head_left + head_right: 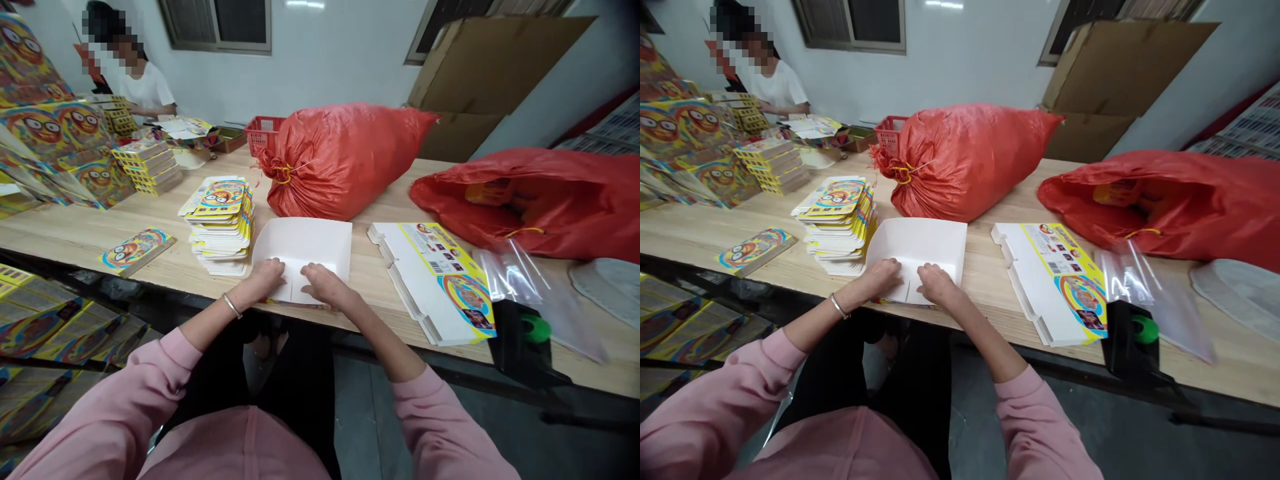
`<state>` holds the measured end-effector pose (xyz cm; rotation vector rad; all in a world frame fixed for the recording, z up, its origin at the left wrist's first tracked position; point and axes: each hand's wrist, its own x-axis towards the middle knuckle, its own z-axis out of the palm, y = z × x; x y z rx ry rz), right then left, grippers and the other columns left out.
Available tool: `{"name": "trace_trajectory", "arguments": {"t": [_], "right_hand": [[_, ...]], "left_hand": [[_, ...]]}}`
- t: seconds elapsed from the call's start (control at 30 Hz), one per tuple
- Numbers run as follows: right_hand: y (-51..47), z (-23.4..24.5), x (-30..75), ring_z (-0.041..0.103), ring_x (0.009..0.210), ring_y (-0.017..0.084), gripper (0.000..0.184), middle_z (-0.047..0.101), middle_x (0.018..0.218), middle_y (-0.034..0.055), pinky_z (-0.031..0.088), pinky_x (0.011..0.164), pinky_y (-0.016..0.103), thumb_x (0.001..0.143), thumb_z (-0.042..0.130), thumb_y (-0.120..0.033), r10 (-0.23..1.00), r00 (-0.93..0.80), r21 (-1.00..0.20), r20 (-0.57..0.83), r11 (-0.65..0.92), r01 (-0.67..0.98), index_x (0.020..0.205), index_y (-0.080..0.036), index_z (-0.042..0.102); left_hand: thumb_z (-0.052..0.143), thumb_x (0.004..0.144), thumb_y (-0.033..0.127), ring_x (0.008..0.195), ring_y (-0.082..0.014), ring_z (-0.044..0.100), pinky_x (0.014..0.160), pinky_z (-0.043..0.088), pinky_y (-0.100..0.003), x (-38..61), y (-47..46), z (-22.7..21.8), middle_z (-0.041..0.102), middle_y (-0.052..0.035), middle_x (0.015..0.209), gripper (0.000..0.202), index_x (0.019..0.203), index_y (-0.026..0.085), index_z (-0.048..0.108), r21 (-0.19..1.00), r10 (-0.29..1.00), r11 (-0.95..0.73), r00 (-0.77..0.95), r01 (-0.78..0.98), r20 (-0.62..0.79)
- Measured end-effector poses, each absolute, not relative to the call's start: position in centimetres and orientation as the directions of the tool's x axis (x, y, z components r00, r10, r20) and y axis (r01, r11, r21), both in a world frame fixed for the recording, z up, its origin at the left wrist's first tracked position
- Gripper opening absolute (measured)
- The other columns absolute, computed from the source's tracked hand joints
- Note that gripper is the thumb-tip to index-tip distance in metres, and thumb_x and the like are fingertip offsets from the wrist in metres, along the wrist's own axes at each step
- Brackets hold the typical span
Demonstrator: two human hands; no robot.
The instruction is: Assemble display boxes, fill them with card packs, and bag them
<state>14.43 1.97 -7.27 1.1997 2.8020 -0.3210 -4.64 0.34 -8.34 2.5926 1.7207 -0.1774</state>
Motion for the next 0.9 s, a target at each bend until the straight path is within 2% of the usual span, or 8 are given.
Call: {"name": "trace_trajectory", "arguments": {"t": [0.27, 0.4, 0.53, 0.7, 0.77, 0.8, 0.87, 0.9], "right_hand": [[5.0, -8.5, 11.8, 0.059, 0.107, 0.027, 0.038, 0.066, 0.112, 0.0129, 0.045, 0.091, 0.033, 0.078, 0.081, -0.023, 0.658, -0.731, -0.271, -0.179, 0.682, 0.680, 0.111, -0.012, 0.065], [5.3, -8.1, 12.9, 0.056, 0.114, 0.026, 0.044, 0.062, 0.121, 0.0130, 0.043, 0.095, 0.033, 0.079, 0.079, -0.023, 0.677, -0.717, -0.307, -0.163, 0.656, 0.689, 0.119, -0.016, 0.063], [4.9, -7.2, 14.1, 0.059, 0.106, 0.025, 0.025, 0.066, 0.109, 0.0112, 0.046, 0.088, 0.031, 0.080, 0.073, -0.015, 0.705, -0.678, -0.300, -0.207, 0.614, 0.730, 0.104, -0.017, 0.068], [2.7, -6.5, 13.6, 0.063, 0.070, 0.017, 0.014, 0.070, 0.077, 0.0023, 0.046, 0.062, 0.024, 0.068, 0.076, -0.009, 0.651, -0.700, -0.238, -0.293, 0.660, 0.713, 0.076, -0.018, 0.068], [1.9, -6.4, 14.0, 0.066, 0.078, 0.018, 0.007, 0.072, 0.086, 0.0050, 0.049, 0.068, 0.024, 0.082, 0.064, -0.013, 0.653, -0.730, -0.219, -0.199, 0.697, 0.683, 0.086, -0.017, 0.068], [1.7, -6.3, 14.4, 0.067, 0.081, 0.018, 0.012, 0.072, 0.089, 0.0055, 0.050, 0.072, 0.026, 0.090, 0.055, -0.018, 0.659, -0.743, -0.259, -0.116, 0.702, 0.663, 0.089, -0.017, 0.067], [1.0, -5.8, 15.1, 0.067, 0.082, 0.021, 0.021, 0.072, 0.087, 0.0063, 0.052, 0.074, 0.030, 0.095, 0.048, -0.029, 0.686, -0.723, -0.443, 0.087, 0.676, 0.589, 0.088, -0.019, 0.065], [0.5, -5.3, 15.3, 0.067, 0.082, 0.022, 0.024, 0.072, 0.086, 0.0064, 0.053, 0.074, 0.032, 0.096, 0.047, -0.034, 0.698, -0.697, -0.519, 0.163, 0.662, 0.541, 0.087, -0.020, 0.065]], "left_hand": [[0.049, 0.086, 0.002, 0.080, -0.0227, 0.066, 0.074, 0.050, -0.031, -5.4, 1.1, -8.0, 0.070, -0.0149, 0.087, 0.024, 0.082, 0.007, 0.072, -0.056, 0.896, -0.427, 0.414, 0.903, -0.159], [0.050, 0.085, -0.001, 0.082, -0.0213, 0.065, 0.080, 0.050, -0.032, -5.7, 1.1, -7.6, 0.070, -0.0163, 0.090, 0.026, 0.076, 0.008, 0.072, -0.045, 0.855, -0.489, 0.468, 0.871, -0.224], [0.065, 0.089, 0.026, 0.092, -0.0259, 0.067, 0.083, 0.053, -0.034, -5.0, 1.0, -6.8, 0.070, -0.0181, 0.097, 0.020, 0.084, 0.009, 0.074, -0.016, 0.836, -0.500, 0.478, 0.866, -0.269], [0.087, 0.068, 0.039, 0.097, -0.0323, 0.069, 0.078, 0.055, -0.035, -3.5, -1.0, -4.2, 0.071, -0.0201, 0.104, 0.042, 0.095, 0.008, 0.075, 0.007, 0.902, -0.382, 0.375, 0.924, -0.216], [0.081, 0.077, 0.037, 0.096, -0.0248, 0.070, 0.081, 0.054, -0.029, -4.0, -2.6, -1.6, 0.074, -0.0124, 0.101, 0.032, 0.098, 0.013, 0.075, 0.149, 0.901, -0.399, 0.417, 0.905, -0.122], [0.076, 0.083, 0.034, 0.096, -0.0217, 0.071, 0.084, 0.054, -0.027, -4.5, -3.9, 0.1, 0.075, -0.0105, 0.101, 0.028, 0.102, 0.014, 0.074, 0.317, 0.878, -0.455, 0.479, 0.832, 0.001], [0.068, 0.090, 0.030, 0.094, -0.0175, 0.071, 0.086, 0.054, -0.025, -5.7, -7.7, 3.6, 0.075, -0.0095, 0.101, 0.024, 0.107, 0.014, 0.072, 0.600, 0.807, -0.584, 0.470, 0.547, 0.358], [0.066, 0.091, 0.031, 0.091, -0.0169, 0.071, 0.084, 0.055, -0.025, -6.1, -10.0, 5.4, 0.075, -0.0089, 0.098, 0.024, 0.109, 0.015, 0.071, 0.645, 0.756, -0.653, 0.386, 0.397, 0.528]]}}
